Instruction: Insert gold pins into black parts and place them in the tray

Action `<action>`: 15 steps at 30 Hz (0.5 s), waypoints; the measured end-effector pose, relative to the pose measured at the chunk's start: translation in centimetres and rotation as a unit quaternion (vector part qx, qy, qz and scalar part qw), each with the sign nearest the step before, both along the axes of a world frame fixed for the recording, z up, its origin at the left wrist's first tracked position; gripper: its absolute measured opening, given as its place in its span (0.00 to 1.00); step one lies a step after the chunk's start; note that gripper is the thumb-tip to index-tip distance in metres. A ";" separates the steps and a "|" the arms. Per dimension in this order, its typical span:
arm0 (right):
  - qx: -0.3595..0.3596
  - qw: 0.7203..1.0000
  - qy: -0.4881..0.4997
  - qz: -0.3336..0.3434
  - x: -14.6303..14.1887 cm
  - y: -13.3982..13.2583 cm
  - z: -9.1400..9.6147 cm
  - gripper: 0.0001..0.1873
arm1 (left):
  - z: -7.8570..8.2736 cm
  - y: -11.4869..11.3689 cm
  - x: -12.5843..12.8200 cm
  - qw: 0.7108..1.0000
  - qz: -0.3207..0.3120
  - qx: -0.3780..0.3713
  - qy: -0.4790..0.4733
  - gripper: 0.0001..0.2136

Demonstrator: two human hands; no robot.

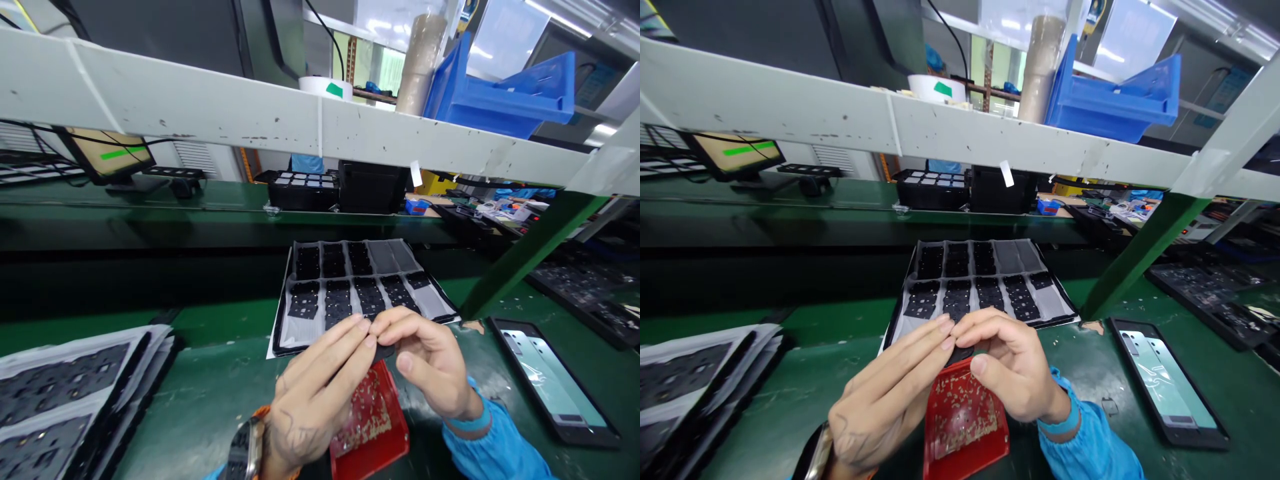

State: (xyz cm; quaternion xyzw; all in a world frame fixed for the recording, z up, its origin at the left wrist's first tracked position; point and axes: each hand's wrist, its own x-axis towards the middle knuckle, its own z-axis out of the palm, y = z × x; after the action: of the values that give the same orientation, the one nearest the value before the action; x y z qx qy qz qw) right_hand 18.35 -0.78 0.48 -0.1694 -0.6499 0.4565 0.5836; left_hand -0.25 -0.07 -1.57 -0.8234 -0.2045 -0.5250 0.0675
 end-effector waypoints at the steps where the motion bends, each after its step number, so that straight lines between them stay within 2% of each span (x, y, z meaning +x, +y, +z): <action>1: 0.004 1.000 -0.002 -0.006 -0.1 0.0 0.1 0.08 | -0.1 -0.1 0.0 1.000 0.000 -0.003 0.001 0.13; 6: 0.028 0.998 -0.018 -0.050 0.0 0.0 -0.1 0.04 | -0.2 -0.3 0.4 1.000 0.005 -0.011 -0.003 0.15; 15: 0.024 0.997 -0.034 -0.072 0.1 0.1 0.0 0.05 | -0.6 0.1 0.7 1.000 -0.001 0.003 -0.010 0.15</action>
State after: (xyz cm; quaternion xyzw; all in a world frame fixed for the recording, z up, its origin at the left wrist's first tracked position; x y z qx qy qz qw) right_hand 18.45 -0.73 0.51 -0.2171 -0.6659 0.3913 0.5969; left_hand 0.42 0.04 -2.14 -0.8183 -0.2025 -0.5337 0.0675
